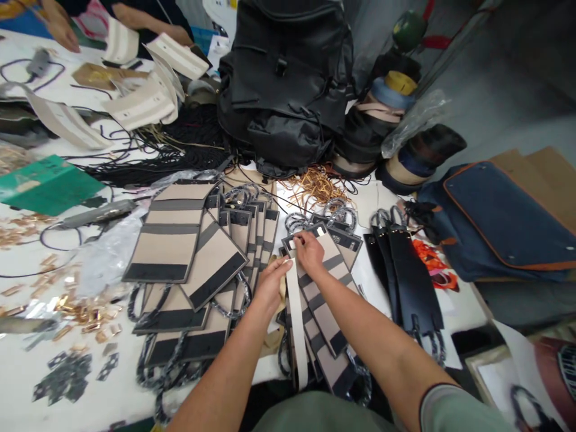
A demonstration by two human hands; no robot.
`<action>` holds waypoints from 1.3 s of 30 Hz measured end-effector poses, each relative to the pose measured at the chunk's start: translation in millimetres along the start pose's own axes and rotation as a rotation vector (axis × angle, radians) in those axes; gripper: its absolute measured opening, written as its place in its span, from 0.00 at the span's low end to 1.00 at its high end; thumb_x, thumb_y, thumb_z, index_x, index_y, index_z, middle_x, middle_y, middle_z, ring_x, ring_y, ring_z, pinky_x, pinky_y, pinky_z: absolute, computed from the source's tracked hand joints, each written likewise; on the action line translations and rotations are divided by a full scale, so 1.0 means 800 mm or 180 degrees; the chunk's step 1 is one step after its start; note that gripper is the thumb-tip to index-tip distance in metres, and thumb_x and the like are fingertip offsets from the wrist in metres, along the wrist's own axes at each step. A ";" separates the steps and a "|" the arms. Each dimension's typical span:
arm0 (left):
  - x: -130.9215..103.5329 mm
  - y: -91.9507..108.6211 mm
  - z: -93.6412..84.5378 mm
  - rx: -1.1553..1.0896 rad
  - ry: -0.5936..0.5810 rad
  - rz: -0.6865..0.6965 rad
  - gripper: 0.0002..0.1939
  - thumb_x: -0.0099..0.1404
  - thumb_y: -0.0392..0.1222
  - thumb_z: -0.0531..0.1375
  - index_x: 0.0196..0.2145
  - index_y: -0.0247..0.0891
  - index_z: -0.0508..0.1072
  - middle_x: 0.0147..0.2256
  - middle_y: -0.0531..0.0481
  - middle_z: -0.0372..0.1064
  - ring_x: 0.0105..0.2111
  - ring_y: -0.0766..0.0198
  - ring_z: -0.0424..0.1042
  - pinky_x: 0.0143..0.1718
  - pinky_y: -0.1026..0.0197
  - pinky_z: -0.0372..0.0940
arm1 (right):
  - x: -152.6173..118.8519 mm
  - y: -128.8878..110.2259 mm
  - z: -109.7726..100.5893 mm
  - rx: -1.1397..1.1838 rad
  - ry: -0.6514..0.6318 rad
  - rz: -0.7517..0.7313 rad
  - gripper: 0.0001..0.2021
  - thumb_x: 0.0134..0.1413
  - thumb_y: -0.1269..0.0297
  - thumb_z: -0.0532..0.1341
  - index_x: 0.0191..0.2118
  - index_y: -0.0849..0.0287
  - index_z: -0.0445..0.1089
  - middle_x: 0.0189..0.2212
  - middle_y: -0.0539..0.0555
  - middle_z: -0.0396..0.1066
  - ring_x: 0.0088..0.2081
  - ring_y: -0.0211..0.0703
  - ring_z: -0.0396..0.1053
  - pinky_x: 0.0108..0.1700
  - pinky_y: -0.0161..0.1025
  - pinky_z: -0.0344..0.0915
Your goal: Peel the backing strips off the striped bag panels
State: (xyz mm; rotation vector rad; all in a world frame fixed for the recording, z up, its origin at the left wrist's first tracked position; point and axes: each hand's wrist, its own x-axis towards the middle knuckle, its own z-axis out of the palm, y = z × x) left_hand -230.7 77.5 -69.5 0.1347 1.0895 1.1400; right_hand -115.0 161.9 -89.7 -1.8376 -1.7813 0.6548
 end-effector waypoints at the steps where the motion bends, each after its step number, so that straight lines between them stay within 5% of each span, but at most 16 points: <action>1: -0.004 0.005 0.002 -0.0082 -0.0059 -0.0048 0.20 0.46 0.44 0.73 0.37 0.36 0.77 0.31 0.49 0.77 0.29 0.64 0.74 0.35 0.62 0.67 | -0.004 -0.001 -0.009 0.0115 0.0017 -0.0055 0.11 0.61 0.58 0.55 0.44 0.52 0.72 0.37 0.49 0.70 0.37 0.40 0.68 0.43 0.38 0.64; 6: -0.029 0.021 0.034 0.0263 -0.0666 0.0051 0.18 0.50 0.44 0.71 0.38 0.37 0.77 0.43 0.45 0.78 0.33 0.64 0.75 0.35 0.64 0.67 | -0.053 0.001 -0.084 0.0134 -0.0072 -0.0833 0.26 0.51 0.60 0.65 0.58 0.54 0.66 0.51 0.56 0.69 0.51 0.48 0.66 0.55 0.45 0.63; 10: -0.055 0.019 0.080 0.1233 -0.1306 0.0561 0.11 0.52 0.46 0.70 0.27 0.37 0.75 0.54 0.43 0.71 0.44 0.58 0.73 0.42 0.62 0.67 | -0.071 0.018 -0.174 0.0352 0.0194 -0.0654 0.20 0.61 0.66 0.54 0.58 0.51 0.67 0.53 0.54 0.71 0.53 0.45 0.68 0.57 0.43 0.63; 13: -0.071 0.006 0.097 0.1985 -0.1179 0.0771 0.13 0.55 0.51 0.68 0.28 0.38 0.75 0.38 0.47 0.77 0.35 0.62 0.73 0.35 0.63 0.65 | -0.057 0.058 -0.267 0.0735 0.0522 -0.0317 0.17 0.59 0.63 0.58 0.53 0.54 0.72 0.49 0.54 0.74 0.51 0.48 0.70 0.57 0.46 0.63; 15: -0.077 -0.006 0.098 0.2271 -0.0994 0.0804 0.16 0.56 0.54 0.66 0.29 0.38 0.74 0.27 0.52 0.72 0.26 0.66 0.68 0.29 0.65 0.62 | -0.043 0.099 -0.334 0.1033 0.0681 0.0041 0.18 0.54 0.60 0.63 0.50 0.57 0.74 0.46 0.55 0.76 0.47 0.50 0.72 0.54 0.49 0.66; 18: -0.083 -0.024 0.093 0.2401 -0.0866 0.0860 0.19 0.57 0.57 0.65 0.28 0.37 0.73 0.23 0.56 0.67 0.23 0.69 0.62 0.26 0.67 0.58 | -0.027 0.169 -0.420 0.1406 0.0542 0.0562 0.22 0.51 0.57 0.64 0.52 0.59 0.72 0.42 0.58 0.77 0.40 0.49 0.75 0.46 0.48 0.70; 20: -0.087 -0.035 0.093 0.2425 -0.0750 0.0865 0.21 0.57 0.59 0.64 0.27 0.36 0.71 0.22 0.57 0.65 0.22 0.69 0.60 0.24 0.67 0.56 | -0.024 0.203 -0.451 0.1057 0.0777 0.0862 0.25 0.49 0.58 0.66 0.53 0.63 0.72 0.42 0.63 0.76 0.40 0.50 0.74 0.45 0.48 0.69; 22: -0.091 -0.044 0.096 0.2474 -0.0557 0.0931 0.22 0.58 0.60 0.63 0.25 0.36 0.69 0.21 0.57 0.62 0.21 0.70 0.59 0.24 0.67 0.54 | -0.029 0.215 -0.450 0.0472 0.1274 0.0928 0.27 0.47 0.59 0.68 0.53 0.66 0.71 0.45 0.67 0.74 0.43 0.50 0.73 0.49 0.48 0.67; 24: -0.093 -0.052 0.102 0.2554 -0.0360 0.1039 0.24 0.58 0.61 0.62 0.22 0.36 0.68 0.20 0.58 0.60 0.21 0.70 0.57 0.24 0.67 0.53 | -0.044 0.199 -0.416 0.0436 0.1262 0.0720 0.27 0.48 0.58 0.68 0.53 0.65 0.71 0.46 0.66 0.73 0.44 0.48 0.73 0.50 0.46 0.66; 25: -0.093 -0.056 0.105 0.2591 -0.0283 0.1078 0.24 0.58 0.61 0.62 0.21 0.36 0.67 0.19 0.58 0.59 0.21 0.70 0.57 0.24 0.67 0.53 | -0.056 0.182 -0.390 0.0726 0.0924 0.0569 0.26 0.49 0.57 0.67 0.53 0.64 0.71 0.45 0.64 0.74 0.43 0.46 0.73 0.49 0.44 0.67; 28: -0.092 -0.069 0.111 0.2619 -0.0163 0.1094 0.25 0.59 0.62 0.61 0.20 0.37 0.66 0.18 0.58 0.58 0.21 0.70 0.56 0.23 0.67 0.53 | -0.096 0.119 -0.299 0.1930 -0.0955 0.0307 0.27 0.47 0.56 0.68 0.54 0.60 0.71 0.43 0.57 0.75 0.37 0.41 0.73 0.42 0.39 0.70; 31: -0.094 -0.078 0.110 0.2536 -0.0189 0.1016 0.26 0.61 0.62 0.59 0.21 0.36 0.68 0.19 0.56 0.61 0.21 0.69 0.59 0.24 0.66 0.55 | -0.123 0.076 -0.232 0.2531 -0.1656 0.0332 0.21 0.46 0.58 0.69 0.46 0.62 0.74 0.34 0.52 0.75 0.32 0.38 0.71 0.39 0.37 0.69; 34: -0.099 -0.082 0.104 0.2446 -0.0277 0.1083 0.22 0.63 0.59 0.58 0.29 0.36 0.73 0.24 0.52 0.70 0.25 0.65 0.67 0.28 0.64 0.62 | -0.126 0.067 -0.209 0.2500 -0.1525 0.0374 0.13 0.48 0.61 0.66 0.40 0.62 0.75 0.28 0.50 0.72 0.29 0.36 0.68 0.35 0.35 0.66; 37: -0.105 -0.084 0.096 0.2442 -0.0445 0.1404 0.21 0.58 0.52 0.65 0.44 0.37 0.75 0.40 0.45 0.76 0.38 0.59 0.74 0.41 0.58 0.68 | -0.123 0.073 -0.210 0.2222 -0.1432 0.0354 0.14 0.47 0.65 0.65 0.42 0.61 0.74 0.30 0.50 0.73 0.30 0.36 0.68 0.35 0.34 0.65; 39: -0.107 -0.085 0.091 0.2511 -0.0497 0.1438 0.20 0.57 0.49 0.65 0.46 0.38 0.75 0.42 0.44 0.77 0.40 0.57 0.75 0.44 0.56 0.68 | -0.123 0.074 -0.214 0.2005 -0.1481 0.0284 0.15 0.47 0.65 0.65 0.44 0.60 0.74 0.32 0.50 0.73 0.31 0.37 0.69 0.35 0.34 0.65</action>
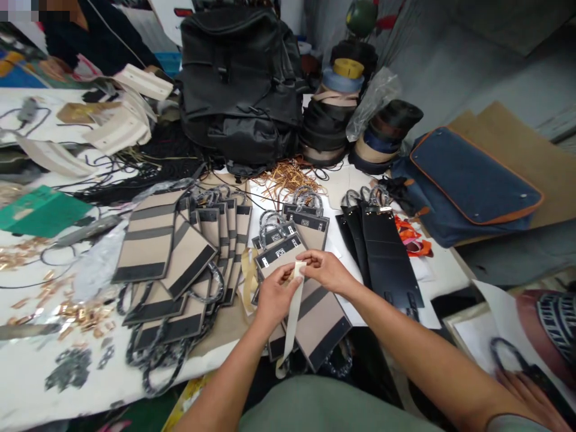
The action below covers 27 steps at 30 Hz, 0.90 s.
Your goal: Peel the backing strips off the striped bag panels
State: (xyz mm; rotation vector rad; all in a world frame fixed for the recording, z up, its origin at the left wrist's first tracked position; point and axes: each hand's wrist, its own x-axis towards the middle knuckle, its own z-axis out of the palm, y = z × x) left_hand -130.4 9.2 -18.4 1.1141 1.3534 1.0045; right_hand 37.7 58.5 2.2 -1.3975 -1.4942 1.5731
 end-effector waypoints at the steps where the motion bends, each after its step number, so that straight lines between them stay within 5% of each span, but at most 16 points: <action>1: -0.001 -0.002 -0.001 0.0037 -0.0009 -0.0046 0.18 0.58 0.49 0.65 0.44 0.38 0.76 0.40 0.45 0.78 0.38 0.57 0.76 0.42 0.57 0.69 | -0.001 -0.002 0.000 -0.0158 -0.0043 -0.0025 0.14 0.48 0.66 0.64 0.43 0.60 0.74 0.31 0.50 0.74 0.31 0.37 0.69 0.35 0.34 0.65; 6: 0.002 -0.010 -0.010 0.0459 0.0108 -0.0023 0.10 0.60 0.47 0.62 0.33 0.39 0.77 0.30 0.49 0.77 0.28 0.62 0.73 0.29 0.63 0.65 | -0.002 -0.025 0.004 -0.1358 -0.0282 -0.0442 0.05 0.52 0.65 0.63 0.35 0.57 0.75 0.30 0.49 0.73 0.32 0.38 0.69 0.35 0.34 0.62; 10: 0.009 -0.010 -0.023 0.1106 -0.0046 0.0337 0.06 0.61 0.43 0.61 0.31 0.41 0.77 0.30 0.51 0.77 0.29 0.62 0.73 0.31 0.63 0.63 | 0.009 -0.041 0.009 -0.2382 -0.0366 -0.0983 0.05 0.52 0.65 0.63 0.36 0.54 0.75 0.36 0.50 0.74 0.37 0.40 0.70 0.38 0.35 0.59; 16: 0.015 -0.014 -0.045 0.1830 -0.0084 0.0455 0.07 0.63 0.40 0.59 0.27 0.40 0.75 0.28 0.51 0.74 0.29 0.62 0.72 0.31 0.62 0.59 | 0.028 -0.039 0.028 -0.3282 -0.0677 -0.1271 0.05 0.52 0.65 0.62 0.32 0.55 0.75 0.30 0.52 0.74 0.33 0.42 0.68 0.40 0.39 0.56; 21: 0.013 -0.030 -0.059 0.2165 -0.0079 0.0754 0.11 0.67 0.40 0.56 0.27 0.40 0.72 0.27 0.49 0.71 0.29 0.61 0.70 0.32 0.61 0.59 | 0.049 -0.003 0.047 -0.2966 -0.0245 -0.0952 0.06 0.54 0.64 0.60 0.30 0.56 0.74 0.28 0.50 0.73 0.32 0.40 0.67 0.42 0.38 0.57; 24: 0.006 -0.036 -0.058 0.2097 -0.0237 0.1107 0.11 0.69 0.41 0.54 0.30 0.40 0.72 0.30 0.47 0.72 0.33 0.60 0.70 0.37 0.59 0.60 | 0.074 0.029 0.053 -0.2221 0.0219 -0.0544 0.09 0.57 0.62 0.57 0.31 0.57 0.73 0.28 0.50 0.73 0.32 0.39 0.67 0.39 0.35 0.59; 27: 0.001 -0.045 -0.052 0.1676 -0.0312 0.0969 0.10 0.69 0.43 0.55 0.31 0.41 0.72 0.31 0.48 0.72 0.33 0.61 0.71 0.38 0.60 0.61 | 0.102 0.057 0.059 -0.1350 0.0329 -0.0190 0.11 0.58 0.58 0.58 0.34 0.58 0.74 0.31 0.50 0.74 0.33 0.40 0.68 0.37 0.34 0.61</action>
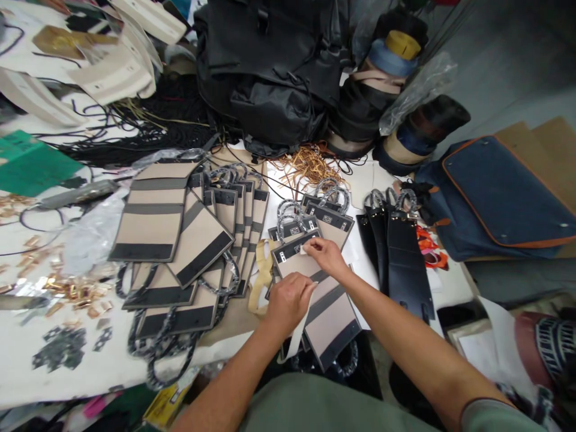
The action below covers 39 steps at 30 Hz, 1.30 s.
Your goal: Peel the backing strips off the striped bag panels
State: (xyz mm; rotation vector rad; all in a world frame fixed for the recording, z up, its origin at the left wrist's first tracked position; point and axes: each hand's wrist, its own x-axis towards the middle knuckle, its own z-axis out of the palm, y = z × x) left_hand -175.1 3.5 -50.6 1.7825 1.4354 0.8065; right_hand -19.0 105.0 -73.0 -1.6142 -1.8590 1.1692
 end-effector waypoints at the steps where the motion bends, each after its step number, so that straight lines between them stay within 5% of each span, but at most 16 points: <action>1: -0.001 -0.004 0.004 -0.0190 0.0054 -0.0173 0.10 0.68 0.43 0.56 0.30 0.41 0.71 0.30 0.49 0.71 0.33 0.61 0.71 0.37 0.60 0.62 | 0.007 0.005 0.007 0.0108 -0.0022 0.0064 0.11 0.57 0.57 0.58 0.35 0.58 0.74 0.31 0.50 0.74 0.33 0.40 0.69 0.37 0.34 0.61; 9: 0.002 -0.070 0.037 -0.1168 0.0363 -0.0983 0.06 0.61 0.41 0.62 0.27 0.38 0.73 0.41 0.44 0.70 0.45 0.58 0.71 0.44 0.57 0.66 | 0.011 0.019 0.049 -0.0848 0.0597 0.0132 0.09 0.58 0.57 0.59 0.36 0.54 0.74 0.35 0.51 0.72 0.37 0.42 0.68 0.42 0.37 0.61; 15: 0.006 -0.074 0.042 -0.1398 0.0413 -0.1105 0.08 0.58 0.43 0.63 0.24 0.39 0.73 0.38 0.46 0.72 0.44 0.57 0.71 0.48 0.55 0.63 | 0.007 0.037 0.054 -0.0445 0.1162 -0.0007 0.12 0.57 0.60 0.58 0.44 0.58 0.72 0.38 0.54 0.68 0.38 0.43 0.67 0.44 0.39 0.64; 18: 0.008 -0.069 0.038 -0.1585 0.0430 -0.1318 0.13 0.59 0.49 0.63 0.24 0.38 0.73 0.30 0.49 0.71 0.34 0.60 0.71 0.39 0.59 0.64 | 0.008 0.033 0.044 -0.0126 0.1225 -0.0061 0.12 0.59 0.61 0.56 0.42 0.58 0.73 0.37 0.55 0.69 0.39 0.44 0.67 0.46 0.40 0.64; 21: 0.007 -0.061 0.031 -0.1647 0.0420 -0.1498 0.20 0.62 0.57 0.59 0.23 0.37 0.71 0.22 0.53 0.67 0.24 0.64 0.65 0.28 0.63 0.60 | -0.005 0.017 0.026 0.0470 0.0788 0.0142 0.14 0.59 0.56 0.57 0.45 0.58 0.73 0.36 0.54 0.72 0.37 0.43 0.68 0.44 0.41 0.65; 26: 0.010 -0.031 0.020 -0.2176 0.0486 -0.1941 0.26 0.59 0.64 0.59 0.24 0.36 0.73 0.21 0.52 0.68 0.22 0.64 0.66 0.24 0.63 0.58 | -0.049 -0.014 0.002 0.1438 -0.0951 0.0207 0.17 0.49 0.54 0.66 0.43 0.59 0.74 0.31 0.51 0.73 0.31 0.40 0.69 0.37 0.37 0.66; 34: 0.014 0.008 0.023 -0.2641 0.0189 -0.1353 0.23 0.54 0.50 0.68 0.45 0.37 0.74 0.37 0.46 0.77 0.35 0.60 0.75 0.39 0.60 0.67 | -0.069 -0.023 -0.035 0.0987 -0.0487 0.0077 0.15 0.50 0.64 0.64 0.46 0.58 0.74 0.31 0.49 0.72 0.29 0.36 0.66 0.34 0.34 0.63; 39: 0.014 0.008 0.028 -0.1528 0.0154 -0.1058 0.13 0.60 0.50 0.63 0.34 0.38 0.75 0.28 0.51 0.74 0.28 0.63 0.71 0.29 0.64 0.63 | -0.074 -0.033 -0.063 0.0102 -0.0470 -0.0481 0.04 0.51 0.66 0.63 0.33 0.58 0.75 0.31 0.50 0.71 0.32 0.37 0.68 0.35 0.33 0.62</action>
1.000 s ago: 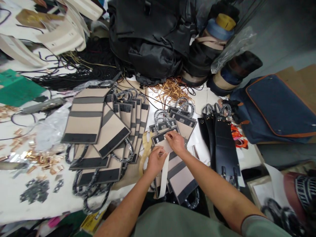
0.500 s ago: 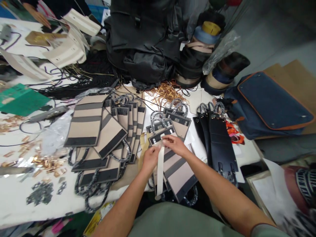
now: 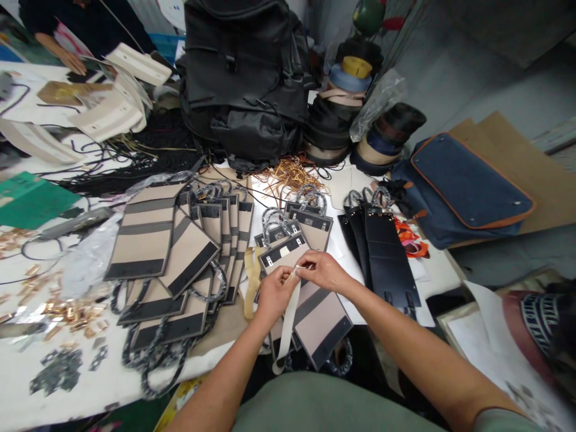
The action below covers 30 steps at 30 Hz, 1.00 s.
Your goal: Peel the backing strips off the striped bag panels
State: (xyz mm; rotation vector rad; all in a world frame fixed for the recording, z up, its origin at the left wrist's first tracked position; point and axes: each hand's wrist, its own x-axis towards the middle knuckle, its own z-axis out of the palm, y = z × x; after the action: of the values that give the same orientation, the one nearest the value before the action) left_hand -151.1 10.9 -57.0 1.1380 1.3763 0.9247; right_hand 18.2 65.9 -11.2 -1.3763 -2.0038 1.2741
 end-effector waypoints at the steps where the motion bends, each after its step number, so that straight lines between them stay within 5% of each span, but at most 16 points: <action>1: 0.000 0.001 0.000 0.0247 0.0032 0.0067 0.12 0.61 0.51 0.62 0.33 0.38 0.74 0.27 0.52 0.72 0.27 0.64 0.70 0.28 0.64 0.61 | 0.000 -0.005 -0.004 -0.0267 0.0015 -0.0111 0.04 0.51 0.66 0.63 0.33 0.58 0.75 0.31 0.50 0.71 0.32 0.37 0.68 0.36 0.33 0.61; 7: -0.002 0.019 -0.008 0.1635 0.0021 0.0654 0.09 0.66 0.44 0.56 0.29 0.41 0.71 0.27 0.53 0.71 0.28 0.64 0.69 0.30 0.63 0.58 | 0.008 -0.028 -0.014 -0.1662 -0.0209 -0.0488 0.04 0.49 0.66 0.62 0.31 0.56 0.75 0.29 0.51 0.73 0.32 0.41 0.67 0.38 0.37 0.57; 10: -0.002 0.025 -0.015 0.2214 0.0038 0.1033 0.10 0.68 0.41 0.54 0.30 0.41 0.70 0.29 0.50 0.70 0.31 0.62 0.70 0.32 0.61 0.57 | 0.021 -0.006 -0.007 -0.1301 -0.0150 -0.0286 0.05 0.49 0.66 0.62 0.29 0.56 0.75 0.29 0.50 0.74 0.31 0.40 0.68 0.37 0.36 0.57; 14: -0.006 0.014 -0.012 0.2144 -0.0244 0.1266 0.11 0.70 0.42 0.52 0.32 0.41 0.71 0.30 0.49 0.71 0.33 0.61 0.70 0.35 0.61 0.59 | 0.051 0.056 0.004 -0.0192 0.0436 0.0461 0.09 0.55 0.62 0.59 0.31 0.58 0.75 0.27 0.50 0.73 0.30 0.40 0.68 0.33 0.34 0.59; 18: -0.004 -0.021 0.000 0.1354 -0.0236 0.0631 0.08 0.67 0.44 0.57 0.31 0.42 0.72 0.30 0.53 0.72 0.31 0.64 0.70 0.34 0.63 0.60 | 0.082 0.105 0.016 0.0059 0.0794 0.0499 0.09 0.53 0.58 0.61 0.32 0.58 0.76 0.30 0.51 0.71 0.33 0.41 0.68 0.37 0.36 0.62; 23: 0.013 -0.063 -0.003 0.0750 -0.0008 0.0127 0.08 0.63 0.45 0.59 0.29 0.40 0.72 0.30 0.52 0.70 0.33 0.62 0.70 0.38 0.61 0.61 | 0.098 0.125 0.034 -0.0431 0.1172 0.0396 0.08 0.54 0.58 0.61 0.34 0.55 0.76 0.32 0.51 0.66 0.34 0.40 0.66 0.41 0.37 0.63; 30: 0.026 -0.072 -0.007 0.0014 0.0053 -0.0291 0.14 0.59 0.51 0.62 0.24 0.38 0.71 0.27 0.53 0.67 0.28 0.64 0.67 0.32 0.63 0.60 | 0.097 0.137 0.045 -0.0148 0.1577 0.0532 0.16 0.53 0.58 0.61 0.46 0.59 0.72 0.41 0.55 0.67 0.33 0.40 0.64 0.43 0.40 0.65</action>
State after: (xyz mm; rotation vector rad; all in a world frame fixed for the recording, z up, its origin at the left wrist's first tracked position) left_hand -163.6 17.5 -116.5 1.0638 1.4326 0.8677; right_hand 15.5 129.1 -135.2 -1.7110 -1.6131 0.8395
